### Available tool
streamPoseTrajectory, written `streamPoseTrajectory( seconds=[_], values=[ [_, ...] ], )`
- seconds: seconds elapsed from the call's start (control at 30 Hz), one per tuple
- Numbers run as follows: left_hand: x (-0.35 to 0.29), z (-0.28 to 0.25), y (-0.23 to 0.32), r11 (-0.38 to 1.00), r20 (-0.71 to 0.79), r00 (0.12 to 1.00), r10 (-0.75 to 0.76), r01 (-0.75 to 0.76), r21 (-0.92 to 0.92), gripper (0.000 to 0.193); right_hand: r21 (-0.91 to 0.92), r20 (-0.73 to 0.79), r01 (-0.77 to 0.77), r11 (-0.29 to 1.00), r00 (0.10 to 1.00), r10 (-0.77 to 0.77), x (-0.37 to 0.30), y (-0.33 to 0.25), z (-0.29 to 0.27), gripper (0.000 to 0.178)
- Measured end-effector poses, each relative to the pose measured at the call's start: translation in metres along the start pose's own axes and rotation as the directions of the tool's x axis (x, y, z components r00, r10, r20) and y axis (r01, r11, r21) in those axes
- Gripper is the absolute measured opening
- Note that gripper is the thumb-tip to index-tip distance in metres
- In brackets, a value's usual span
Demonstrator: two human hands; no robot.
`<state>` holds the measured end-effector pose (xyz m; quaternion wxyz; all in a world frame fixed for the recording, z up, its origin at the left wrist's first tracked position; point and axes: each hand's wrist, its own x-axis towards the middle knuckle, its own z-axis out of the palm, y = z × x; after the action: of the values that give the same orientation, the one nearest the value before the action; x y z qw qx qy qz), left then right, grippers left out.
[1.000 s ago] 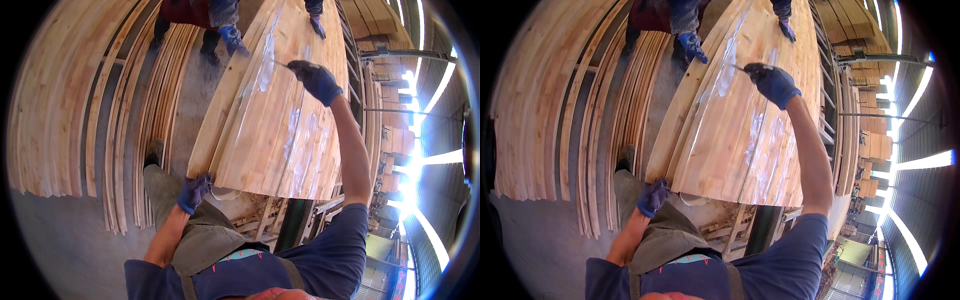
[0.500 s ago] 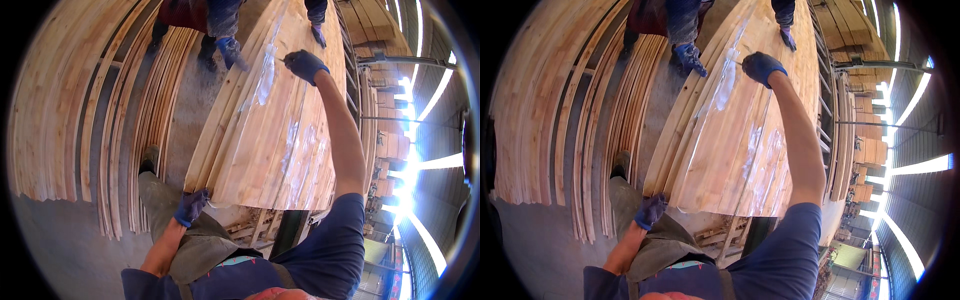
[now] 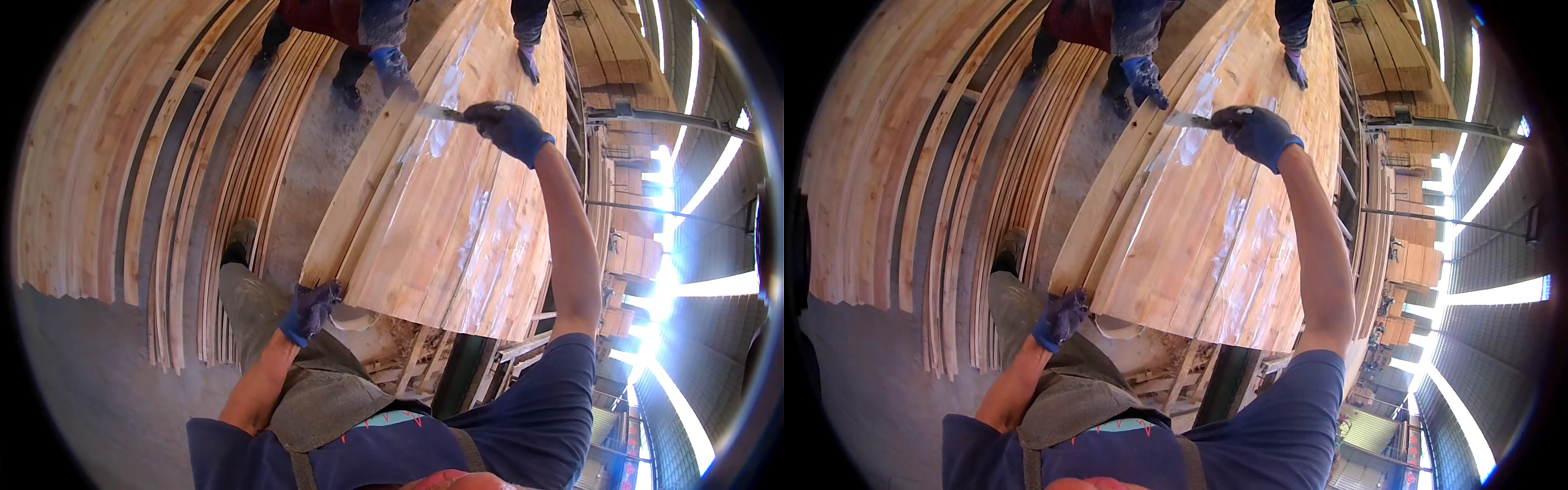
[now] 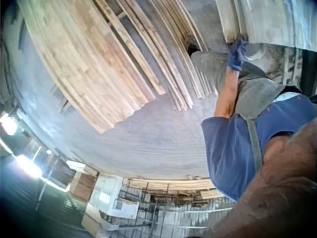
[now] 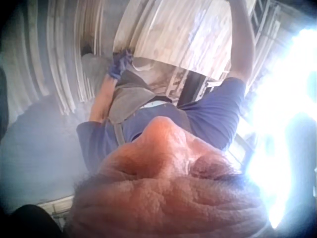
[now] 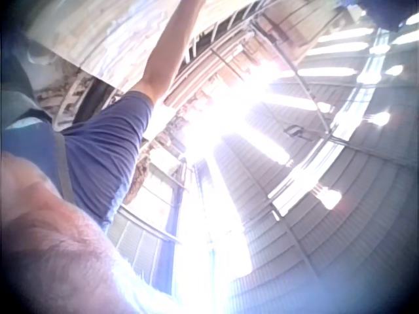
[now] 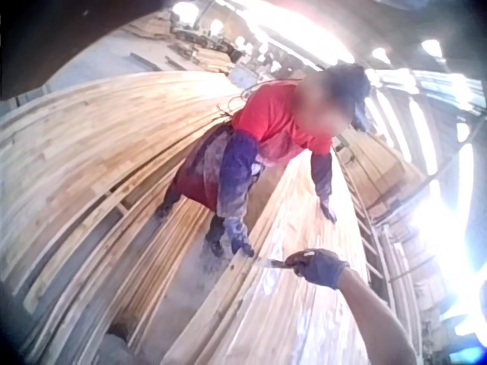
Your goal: The person applies a white adhesive to the surface of a wooden plank using a putty knife. They repeatedly scoop the adhesive from a metal container and spread it across the wood in long strokes.
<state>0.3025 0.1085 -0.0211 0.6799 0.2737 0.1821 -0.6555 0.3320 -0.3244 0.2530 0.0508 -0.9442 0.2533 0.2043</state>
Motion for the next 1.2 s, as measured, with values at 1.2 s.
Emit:
streamPoseTrajectory(
  seconds=[1.2],
  values=[
    [-0.006,0.009,0.011,0.988,0.126,0.987,0.103,-0.116,0.099,0.036,-0.148,0.148,0.109,0.983,0.985,-0.087,-0.075,-0.096,0.008,0.026]
  ],
)
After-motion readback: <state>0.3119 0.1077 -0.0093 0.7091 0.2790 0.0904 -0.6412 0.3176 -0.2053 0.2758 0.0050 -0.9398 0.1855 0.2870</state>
